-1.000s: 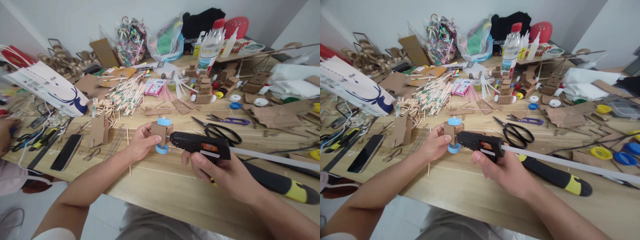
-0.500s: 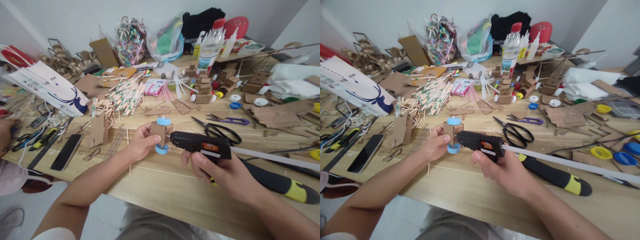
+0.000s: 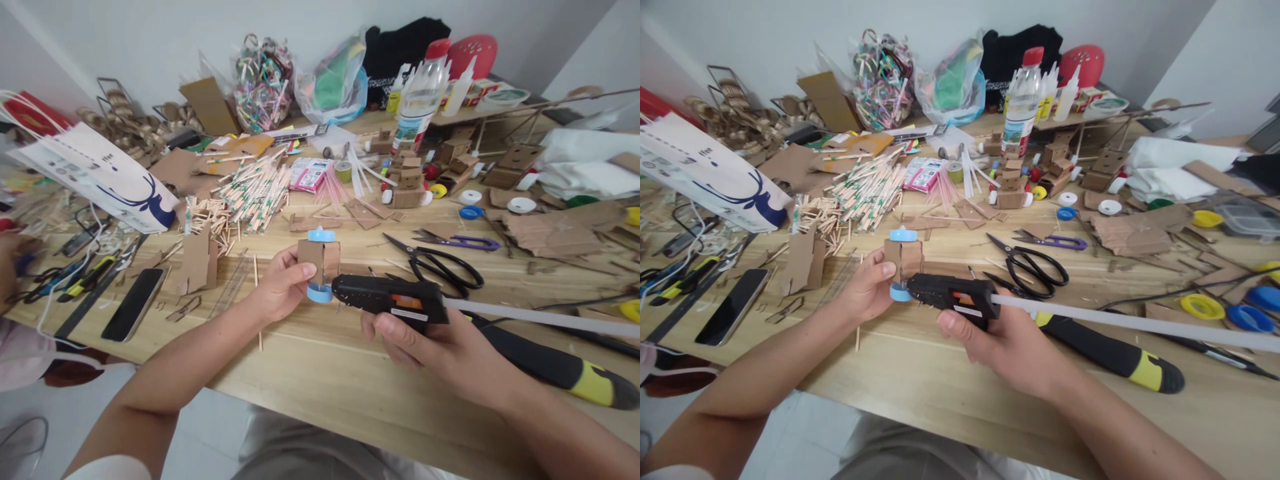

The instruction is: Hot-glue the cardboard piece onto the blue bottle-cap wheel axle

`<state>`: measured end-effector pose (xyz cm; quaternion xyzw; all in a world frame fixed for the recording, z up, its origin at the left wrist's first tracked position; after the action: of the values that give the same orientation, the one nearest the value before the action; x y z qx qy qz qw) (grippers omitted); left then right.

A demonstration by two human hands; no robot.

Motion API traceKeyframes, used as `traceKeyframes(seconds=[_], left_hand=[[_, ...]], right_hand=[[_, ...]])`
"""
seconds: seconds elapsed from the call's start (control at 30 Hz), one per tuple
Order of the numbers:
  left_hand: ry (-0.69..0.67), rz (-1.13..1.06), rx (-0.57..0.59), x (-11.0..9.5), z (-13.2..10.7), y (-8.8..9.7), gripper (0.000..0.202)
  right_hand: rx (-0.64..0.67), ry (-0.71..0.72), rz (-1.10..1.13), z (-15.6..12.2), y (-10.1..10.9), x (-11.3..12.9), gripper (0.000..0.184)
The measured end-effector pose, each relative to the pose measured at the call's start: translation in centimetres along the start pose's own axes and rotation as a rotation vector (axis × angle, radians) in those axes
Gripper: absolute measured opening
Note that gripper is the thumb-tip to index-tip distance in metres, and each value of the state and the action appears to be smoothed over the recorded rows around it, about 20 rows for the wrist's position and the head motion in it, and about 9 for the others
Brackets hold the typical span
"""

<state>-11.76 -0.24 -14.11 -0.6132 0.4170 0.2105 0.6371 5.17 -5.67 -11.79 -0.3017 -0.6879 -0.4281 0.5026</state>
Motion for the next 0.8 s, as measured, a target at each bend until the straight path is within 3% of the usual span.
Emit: traceKeyframes(seconds=[0.8], left_hand=[[0.034,0.012,0.028,0.39,0.02,0.01,0.049]], right_hand=[[-0.027,0.029,-0.013,0.12,0.28,0.08,0.062]])
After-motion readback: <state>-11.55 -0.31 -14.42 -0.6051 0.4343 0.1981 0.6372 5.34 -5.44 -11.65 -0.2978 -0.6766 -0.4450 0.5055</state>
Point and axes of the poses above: each hand's wrist, its own z-axis towards the middle knuckle, its own y-axis out of the back of the hand, x = y × z, the point moved 6 cm from there along z, towards the middle knuckle, and after that the axes turned 12 degrees about -z, right-handed, at the moved point
